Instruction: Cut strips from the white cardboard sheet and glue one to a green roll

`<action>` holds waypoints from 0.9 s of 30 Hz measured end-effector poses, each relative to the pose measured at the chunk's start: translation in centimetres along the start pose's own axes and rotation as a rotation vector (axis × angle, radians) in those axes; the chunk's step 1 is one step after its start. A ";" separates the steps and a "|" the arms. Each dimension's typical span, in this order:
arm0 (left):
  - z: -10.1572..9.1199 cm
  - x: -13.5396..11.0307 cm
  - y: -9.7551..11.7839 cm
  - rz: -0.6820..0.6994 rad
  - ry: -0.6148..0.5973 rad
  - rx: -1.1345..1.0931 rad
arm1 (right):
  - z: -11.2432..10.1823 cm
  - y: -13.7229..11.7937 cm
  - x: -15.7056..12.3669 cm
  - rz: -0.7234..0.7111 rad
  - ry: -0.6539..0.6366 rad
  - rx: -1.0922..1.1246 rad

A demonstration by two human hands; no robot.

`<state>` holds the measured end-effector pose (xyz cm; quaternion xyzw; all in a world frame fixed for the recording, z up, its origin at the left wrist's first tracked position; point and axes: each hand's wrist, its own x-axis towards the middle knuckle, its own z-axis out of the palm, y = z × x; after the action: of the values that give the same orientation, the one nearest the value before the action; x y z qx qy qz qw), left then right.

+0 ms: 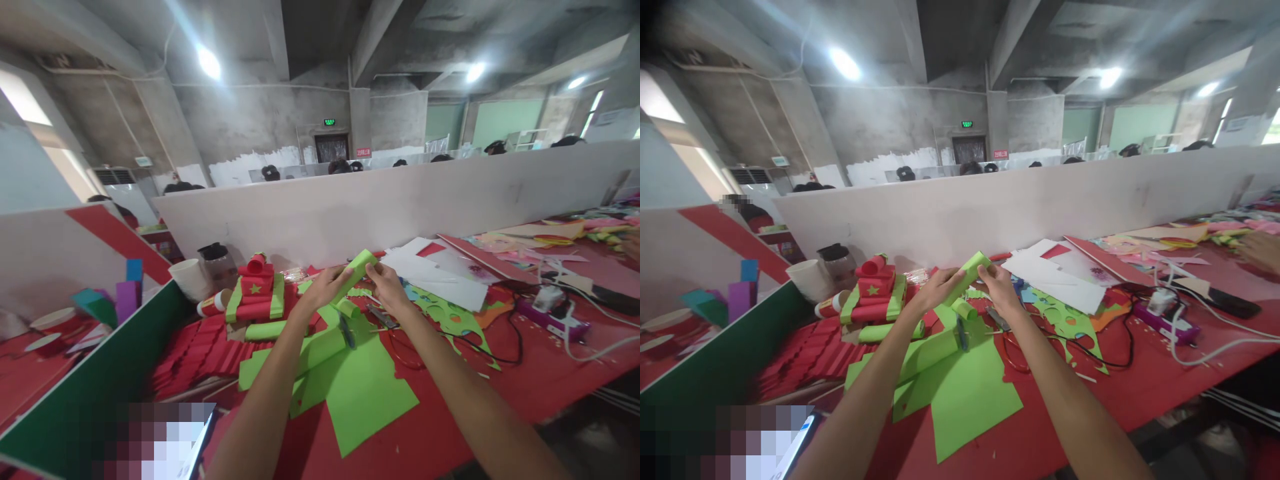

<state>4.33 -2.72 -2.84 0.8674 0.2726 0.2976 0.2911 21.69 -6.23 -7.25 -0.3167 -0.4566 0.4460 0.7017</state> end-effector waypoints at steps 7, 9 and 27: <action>-0.1 0.1 -0.5 -0.022 -0.009 -0.058 | 0.2 -0.5 -0.3 -0.009 -0.035 0.044; -0.1 0.1 -0.7 -0.034 -0.004 -0.093 | 0.2 -0.7 -0.4 -0.015 -0.082 0.037; 0.1 -0.4 -0.3 0.048 -0.082 -0.015 | 0.7 -0.9 -0.9 -0.295 -0.114 -0.395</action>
<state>4.08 -2.82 -3.24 0.8830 0.2375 0.2705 0.3014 21.21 -7.37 -6.47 -0.3520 -0.6151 0.2582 0.6566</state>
